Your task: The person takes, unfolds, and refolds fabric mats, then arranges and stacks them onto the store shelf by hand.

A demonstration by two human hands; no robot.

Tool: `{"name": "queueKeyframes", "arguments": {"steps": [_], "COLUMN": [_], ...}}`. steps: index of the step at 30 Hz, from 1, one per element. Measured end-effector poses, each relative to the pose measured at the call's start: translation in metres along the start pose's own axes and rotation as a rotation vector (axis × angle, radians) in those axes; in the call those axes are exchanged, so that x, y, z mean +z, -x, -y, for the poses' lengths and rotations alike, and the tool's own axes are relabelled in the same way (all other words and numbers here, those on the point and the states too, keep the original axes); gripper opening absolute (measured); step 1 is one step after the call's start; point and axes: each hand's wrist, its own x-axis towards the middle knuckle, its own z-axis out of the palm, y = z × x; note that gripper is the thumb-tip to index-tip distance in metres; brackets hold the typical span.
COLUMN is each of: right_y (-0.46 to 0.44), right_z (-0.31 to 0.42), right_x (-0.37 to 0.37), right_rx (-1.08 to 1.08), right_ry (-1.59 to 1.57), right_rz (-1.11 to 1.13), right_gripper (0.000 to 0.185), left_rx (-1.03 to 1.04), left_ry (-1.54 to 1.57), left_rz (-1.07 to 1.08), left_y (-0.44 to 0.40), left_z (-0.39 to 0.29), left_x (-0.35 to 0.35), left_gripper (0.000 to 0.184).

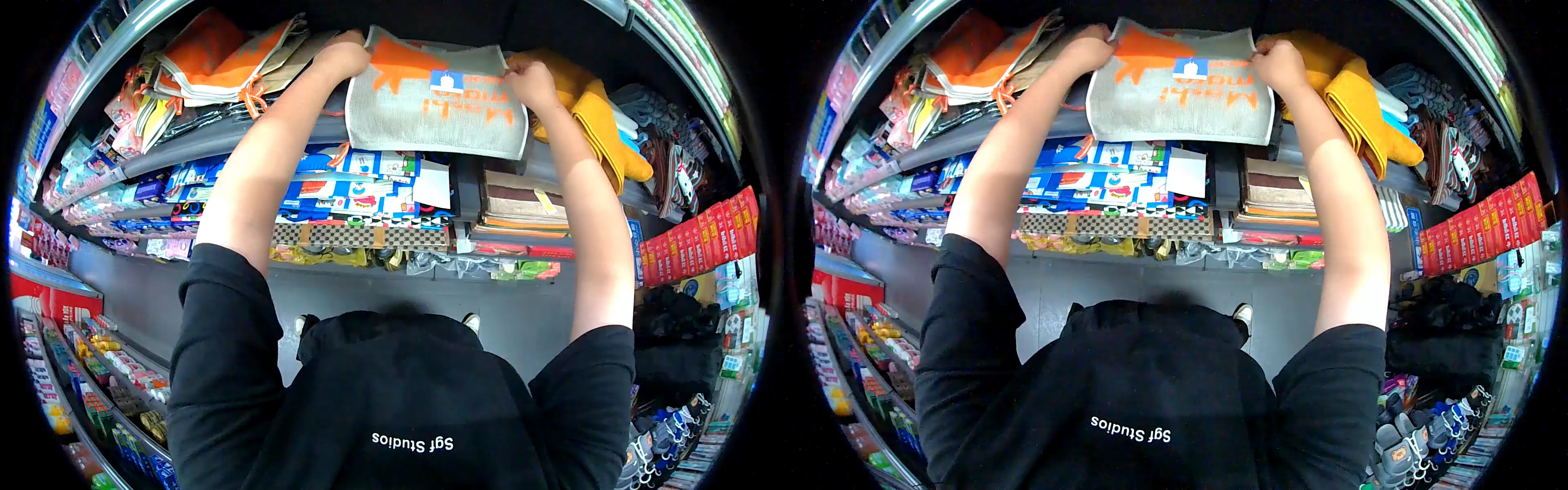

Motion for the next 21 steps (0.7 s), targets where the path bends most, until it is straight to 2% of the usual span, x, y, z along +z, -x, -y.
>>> {"name": "queueKeyframes", "arguments": {"steps": [5, 11, 13, 15, 17, 21], "right_y": [-0.02, -0.04, -0.049, -0.052, -0.051, -0.045], "right_z": [-0.005, 0.008, 0.008, 0.009, 0.012, 0.029], "right_x": [0.003, 0.013, 0.019, 0.026, 0.032, 0.019], "right_rx": [-0.077, 0.08, 0.122, 0.124, 0.146, 0.168], "right_ry": [0.028, 0.134, 0.264, 0.32, 0.464, 0.497], "right_rz": [-0.101, -0.031, 0.048, 0.071, 0.201, 0.279], "right_gripper": [0.023, 0.029, 0.031, 0.031, 0.032, 0.033], "left_rx": [0.017, -0.052, -0.058, -0.099, -0.159, -0.08], "left_ry": [0.068, 0.019, 0.002, -0.006, -0.078, -0.177], "left_rz": [0.005, -0.092, 0.022, 0.033, 0.069, 0.205], "left_y": [-0.014, -0.039, -0.047, -0.049, -0.044, -0.036], "left_z": [0.0, 0.009, 0.014, 0.01, 0.001, -0.012], "left_x": [-0.015, 0.013, 0.019, 0.026, 0.029, 0.019], "left_gripper": [0.042, 0.043, 0.043, 0.043, 0.042, 0.035]}}
